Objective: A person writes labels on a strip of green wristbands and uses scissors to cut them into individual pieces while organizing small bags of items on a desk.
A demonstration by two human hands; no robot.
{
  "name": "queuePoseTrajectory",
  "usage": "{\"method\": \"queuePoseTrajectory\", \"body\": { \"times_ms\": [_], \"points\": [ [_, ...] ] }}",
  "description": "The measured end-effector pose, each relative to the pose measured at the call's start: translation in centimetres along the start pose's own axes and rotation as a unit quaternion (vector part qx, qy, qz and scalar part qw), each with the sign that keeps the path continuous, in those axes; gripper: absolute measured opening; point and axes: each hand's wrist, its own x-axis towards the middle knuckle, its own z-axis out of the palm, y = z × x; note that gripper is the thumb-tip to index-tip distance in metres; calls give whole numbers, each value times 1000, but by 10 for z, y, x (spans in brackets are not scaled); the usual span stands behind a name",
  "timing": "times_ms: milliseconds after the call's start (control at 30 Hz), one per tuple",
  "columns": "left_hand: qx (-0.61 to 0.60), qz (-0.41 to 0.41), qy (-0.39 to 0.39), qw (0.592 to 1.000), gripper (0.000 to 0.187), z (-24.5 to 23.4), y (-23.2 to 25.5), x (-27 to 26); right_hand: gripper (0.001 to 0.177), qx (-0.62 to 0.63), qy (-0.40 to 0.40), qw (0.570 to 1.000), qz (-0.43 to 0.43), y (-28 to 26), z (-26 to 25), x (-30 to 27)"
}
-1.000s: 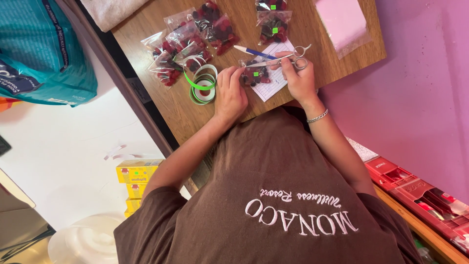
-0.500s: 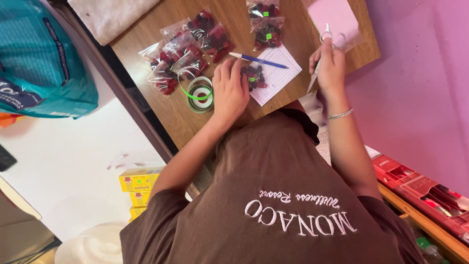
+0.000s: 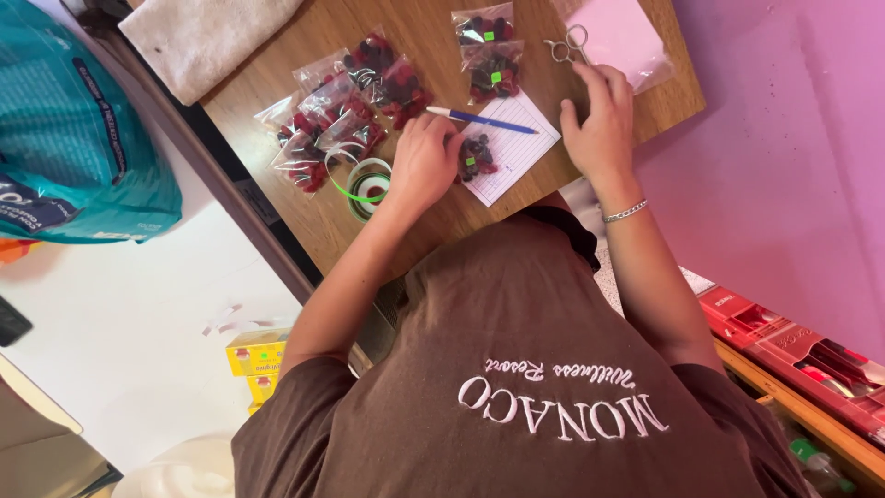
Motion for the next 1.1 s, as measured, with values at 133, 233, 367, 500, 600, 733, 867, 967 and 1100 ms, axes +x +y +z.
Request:
{"method": "queuePoseTrajectory", "body": {
  "times_ms": [133, 233, 367, 500, 600, 733, 867, 967, 1100],
  "points": [
    [-128, -129, -112, 977, 19, -41, 44, 20, 41, 10, 12, 1000, 6, 3, 10, -2],
    [-213, -116, -86, 966, 17, -47, 52, 49, 36, 28, 38, 999, 20, 0, 16, -2],
    [-147, 35, -64, 986, 11, -23, 39, 89, 31, 9, 90, 996, -3, 5, 25, -8],
    [77, 113, 172, 975, 12, -8, 47, 97, 24, 20, 108, 994, -7, 8, 25, -9],
    [149, 189, 60, 969, 33, -8, 79, 75, 24, 12, 115, 993, -6, 10, 28, -9],
    [277, 182, 48, 942, 67, 31, 65, 79, 25, -8, 127, 991, -34, 11, 29, -5],
    [320, 133, -1, 938, 71, 35, 47, 99, 22, 8, 125, 992, -18, 10, 28, -11],
    [312, 89, -15, 946, 71, 24, 28, 115, 19, 13, 125, 992, -15, 11, 28, -9],
    [279, 35, -78, 957, 68, -15, 22, 133, 18, 22, 132, 991, -9, 9, 28, -10]
  ]
}}
